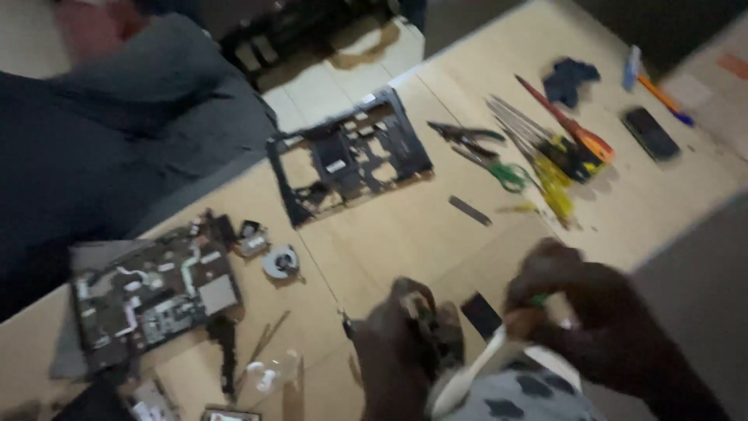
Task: The person cleans a disassembled laptop motherboard using a cotton swab. They scrub various components and connectors on the blue circuit board, which is placed on a table alongside other laptop parts and tools.
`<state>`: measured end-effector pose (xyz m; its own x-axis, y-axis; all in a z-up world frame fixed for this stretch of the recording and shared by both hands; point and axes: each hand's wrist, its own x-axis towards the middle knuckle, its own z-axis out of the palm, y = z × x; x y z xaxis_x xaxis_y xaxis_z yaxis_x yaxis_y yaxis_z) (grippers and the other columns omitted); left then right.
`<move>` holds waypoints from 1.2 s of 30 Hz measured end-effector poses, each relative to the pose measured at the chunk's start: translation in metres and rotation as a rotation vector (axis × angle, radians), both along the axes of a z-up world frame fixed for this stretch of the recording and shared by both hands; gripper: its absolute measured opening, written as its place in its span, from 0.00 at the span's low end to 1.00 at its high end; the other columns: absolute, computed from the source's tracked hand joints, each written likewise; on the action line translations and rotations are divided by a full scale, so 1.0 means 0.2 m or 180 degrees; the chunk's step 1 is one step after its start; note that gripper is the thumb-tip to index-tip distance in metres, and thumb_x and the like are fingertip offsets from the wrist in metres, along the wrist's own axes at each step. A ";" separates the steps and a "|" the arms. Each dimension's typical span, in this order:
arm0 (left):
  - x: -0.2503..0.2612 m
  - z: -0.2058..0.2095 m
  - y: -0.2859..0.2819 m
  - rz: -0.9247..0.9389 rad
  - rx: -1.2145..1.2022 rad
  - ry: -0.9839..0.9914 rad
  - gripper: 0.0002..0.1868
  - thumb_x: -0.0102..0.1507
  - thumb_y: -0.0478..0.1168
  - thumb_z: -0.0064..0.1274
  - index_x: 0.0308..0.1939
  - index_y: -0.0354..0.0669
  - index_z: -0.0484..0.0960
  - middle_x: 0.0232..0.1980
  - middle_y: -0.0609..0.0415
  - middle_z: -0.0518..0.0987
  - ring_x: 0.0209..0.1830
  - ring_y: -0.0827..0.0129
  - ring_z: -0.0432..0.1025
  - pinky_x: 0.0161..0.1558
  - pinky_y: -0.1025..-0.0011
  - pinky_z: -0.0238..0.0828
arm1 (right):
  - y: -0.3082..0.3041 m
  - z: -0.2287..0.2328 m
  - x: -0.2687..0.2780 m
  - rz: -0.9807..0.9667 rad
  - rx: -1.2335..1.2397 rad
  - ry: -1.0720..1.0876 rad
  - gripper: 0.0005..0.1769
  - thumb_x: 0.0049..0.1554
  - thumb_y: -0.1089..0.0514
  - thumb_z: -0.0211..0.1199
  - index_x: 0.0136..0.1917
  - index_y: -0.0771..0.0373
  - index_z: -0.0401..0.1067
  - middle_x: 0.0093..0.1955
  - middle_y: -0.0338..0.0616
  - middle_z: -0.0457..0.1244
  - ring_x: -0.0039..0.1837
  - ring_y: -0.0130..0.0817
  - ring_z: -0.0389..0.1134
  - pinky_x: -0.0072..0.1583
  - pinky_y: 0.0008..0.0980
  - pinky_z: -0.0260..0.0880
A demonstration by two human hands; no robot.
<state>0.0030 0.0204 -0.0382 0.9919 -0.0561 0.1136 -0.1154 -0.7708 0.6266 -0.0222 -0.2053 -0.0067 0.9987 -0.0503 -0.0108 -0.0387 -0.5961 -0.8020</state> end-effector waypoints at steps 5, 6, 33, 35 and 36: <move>-0.05 0.19 -0.07 0.0180 -0.1161 0.0466 0.13 0.61 0.48 0.53 0.26 0.53 0.68 0.14 0.59 0.64 0.11 0.67 0.63 0.20 0.65 0.60 | -0.26 -0.14 0.04 -0.0003 -0.0393 -0.0564 0.04 0.52 0.56 0.70 0.40 0.56 0.79 0.39 0.35 0.71 0.45 0.29 0.71 0.54 0.30 0.68; -0.05 0.18 -0.06 0.0228 -0.1138 0.0455 0.13 0.61 0.48 0.53 0.26 0.53 0.68 0.14 0.59 0.64 0.11 0.67 0.63 0.20 0.65 0.60 | -0.25 -0.09 0.05 0.0042 -0.0362 -0.0569 0.04 0.52 0.56 0.70 0.40 0.56 0.79 0.39 0.35 0.71 0.45 0.29 0.71 0.54 0.30 0.68; -0.16 0.19 0.00 0.0163 -0.2204 -0.0190 0.12 0.68 0.45 0.50 0.48 0.42 0.77 0.37 0.53 0.70 0.28 0.67 0.69 0.32 0.66 0.66 | -0.34 -0.19 0.05 0.0083 0.0259 -0.0824 0.14 0.59 0.53 0.56 0.42 0.66 0.72 0.42 0.48 0.67 0.46 0.39 0.70 0.53 0.36 0.67; -0.15 0.21 0.00 0.0127 -0.2191 -0.0023 0.10 0.67 0.45 0.50 0.45 0.43 0.75 0.34 0.54 0.68 0.26 0.68 0.66 0.30 0.66 0.63 | -0.32 -0.19 0.04 0.0071 0.0203 -0.0790 0.13 0.60 0.53 0.57 0.42 0.66 0.72 0.42 0.48 0.67 0.46 0.39 0.70 0.53 0.36 0.67; -0.15 0.22 0.00 0.0107 -0.2190 0.0064 0.09 0.67 0.44 0.49 0.44 0.44 0.74 0.32 0.54 0.67 0.25 0.69 0.65 0.29 0.66 0.62 | -0.32 -0.19 0.04 0.0062 0.0170 -0.0771 0.13 0.60 0.54 0.57 0.42 0.66 0.73 0.42 0.48 0.67 0.46 0.39 0.70 0.53 0.36 0.66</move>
